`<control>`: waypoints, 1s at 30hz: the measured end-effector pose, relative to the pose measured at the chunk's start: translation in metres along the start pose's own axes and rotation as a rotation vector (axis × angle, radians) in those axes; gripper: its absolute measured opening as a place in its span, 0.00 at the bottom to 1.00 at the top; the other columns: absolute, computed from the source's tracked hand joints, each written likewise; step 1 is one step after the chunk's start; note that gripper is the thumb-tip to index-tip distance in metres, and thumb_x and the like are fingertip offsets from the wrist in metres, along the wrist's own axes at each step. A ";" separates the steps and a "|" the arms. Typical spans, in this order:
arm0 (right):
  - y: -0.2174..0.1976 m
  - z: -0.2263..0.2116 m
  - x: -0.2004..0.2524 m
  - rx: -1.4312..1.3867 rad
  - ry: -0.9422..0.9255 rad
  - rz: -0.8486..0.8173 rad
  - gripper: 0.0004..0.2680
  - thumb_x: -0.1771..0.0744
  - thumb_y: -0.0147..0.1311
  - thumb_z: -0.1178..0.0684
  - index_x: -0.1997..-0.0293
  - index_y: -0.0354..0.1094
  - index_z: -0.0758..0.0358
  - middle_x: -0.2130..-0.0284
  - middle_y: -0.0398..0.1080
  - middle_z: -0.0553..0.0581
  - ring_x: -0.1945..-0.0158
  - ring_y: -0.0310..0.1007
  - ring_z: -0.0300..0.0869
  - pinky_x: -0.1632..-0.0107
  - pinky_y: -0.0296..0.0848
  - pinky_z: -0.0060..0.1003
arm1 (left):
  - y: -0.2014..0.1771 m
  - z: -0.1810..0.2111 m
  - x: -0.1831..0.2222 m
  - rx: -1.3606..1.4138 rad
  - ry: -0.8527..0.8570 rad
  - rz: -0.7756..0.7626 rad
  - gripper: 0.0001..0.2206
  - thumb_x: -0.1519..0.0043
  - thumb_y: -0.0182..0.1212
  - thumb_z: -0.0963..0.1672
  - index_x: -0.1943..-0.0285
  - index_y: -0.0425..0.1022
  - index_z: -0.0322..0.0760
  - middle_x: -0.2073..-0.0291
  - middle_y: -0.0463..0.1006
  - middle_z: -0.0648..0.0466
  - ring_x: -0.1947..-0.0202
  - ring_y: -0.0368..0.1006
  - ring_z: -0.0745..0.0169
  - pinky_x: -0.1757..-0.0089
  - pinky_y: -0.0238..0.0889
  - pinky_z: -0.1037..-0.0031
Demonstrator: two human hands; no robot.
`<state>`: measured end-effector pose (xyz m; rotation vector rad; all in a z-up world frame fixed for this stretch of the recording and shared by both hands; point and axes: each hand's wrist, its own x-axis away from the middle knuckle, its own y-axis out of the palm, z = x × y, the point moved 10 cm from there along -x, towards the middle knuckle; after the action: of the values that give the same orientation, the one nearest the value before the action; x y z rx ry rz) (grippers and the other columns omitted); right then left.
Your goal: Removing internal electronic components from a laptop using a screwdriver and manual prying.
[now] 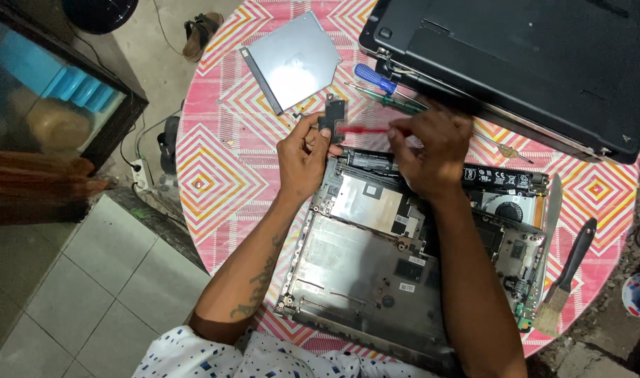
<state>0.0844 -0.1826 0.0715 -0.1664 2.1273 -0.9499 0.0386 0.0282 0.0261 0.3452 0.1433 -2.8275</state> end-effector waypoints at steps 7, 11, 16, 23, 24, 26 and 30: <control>0.004 -0.003 -0.001 -0.031 0.004 -0.021 0.03 0.32 0.62 0.50 0.64 0.77 0.52 0.77 0.70 0.48 0.68 0.74 0.45 0.53 0.57 0.42 | 0.000 0.000 0.001 0.009 0.007 0.012 0.11 0.32 0.51 0.40 0.43 0.72 0.31 0.79 0.80 0.45 0.80 0.76 0.65 0.72 0.67 0.79; -0.001 -0.018 -0.007 -0.035 0.008 -0.056 0.04 0.32 0.62 0.48 0.63 0.78 0.52 0.75 0.71 0.49 0.68 0.74 0.47 0.53 0.57 0.43 | -0.001 0.006 0.002 0.008 -0.001 0.020 0.11 0.32 0.51 0.39 0.43 0.72 0.31 0.77 0.81 0.44 0.78 0.78 0.63 0.71 0.70 0.77; -0.008 -0.013 -0.005 0.093 -0.022 0.007 0.04 0.31 0.60 0.46 0.61 0.77 0.49 0.74 0.70 0.47 0.66 0.74 0.46 0.54 0.59 0.40 | 0.000 0.002 0.001 -0.008 0.008 0.025 0.11 0.32 0.51 0.39 0.43 0.72 0.30 0.79 0.80 0.45 0.79 0.76 0.64 0.72 0.69 0.77; -0.011 -0.018 -0.005 0.194 -0.048 0.060 0.05 0.32 0.63 0.46 0.63 0.77 0.50 0.73 0.70 0.48 0.69 0.72 0.44 0.52 0.58 0.42 | -0.002 0.005 0.003 0.001 0.009 0.043 0.10 0.33 0.52 0.38 0.44 0.72 0.30 0.78 0.81 0.45 0.78 0.78 0.63 0.72 0.70 0.78; -0.005 -0.016 -0.003 0.158 -0.041 0.028 0.05 0.33 0.64 0.46 0.64 0.77 0.51 0.74 0.70 0.49 0.69 0.72 0.46 0.52 0.58 0.44 | -0.002 0.004 0.004 0.005 0.006 0.041 0.10 0.33 0.52 0.38 0.44 0.72 0.29 0.79 0.80 0.45 0.79 0.77 0.64 0.72 0.69 0.78; -0.017 -0.015 -0.004 0.235 -0.048 0.069 0.04 0.32 0.63 0.46 0.62 0.77 0.50 0.73 0.70 0.48 0.68 0.72 0.44 0.52 0.57 0.42 | -0.003 0.007 0.002 0.006 0.015 0.044 0.10 0.33 0.52 0.38 0.44 0.72 0.29 0.78 0.81 0.45 0.78 0.78 0.62 0.72 0.70 0.78; -0.012 -0.030 -0.009 0.189 -0.096 0.029 0.03 0.33 0.63 0.47 0.63 0.77 0.48 0.74 0.70 0.48 0.69 0.72 0.45 0.54 0.58 0.41 | -0.003 0.011 0.002 -0.001 0.029 0.049 0.10 0.33 0.51 0.37 0.45 0.72 0.29 0.78 0.80 0.44 0.77 0.79 0.61 0.71 0.70 0.77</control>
<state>0.0671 -0.1706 0.0977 -0.0842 1.9359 -1.0981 0.0335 0.0287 0.0364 0.3839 0.1402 -2.7755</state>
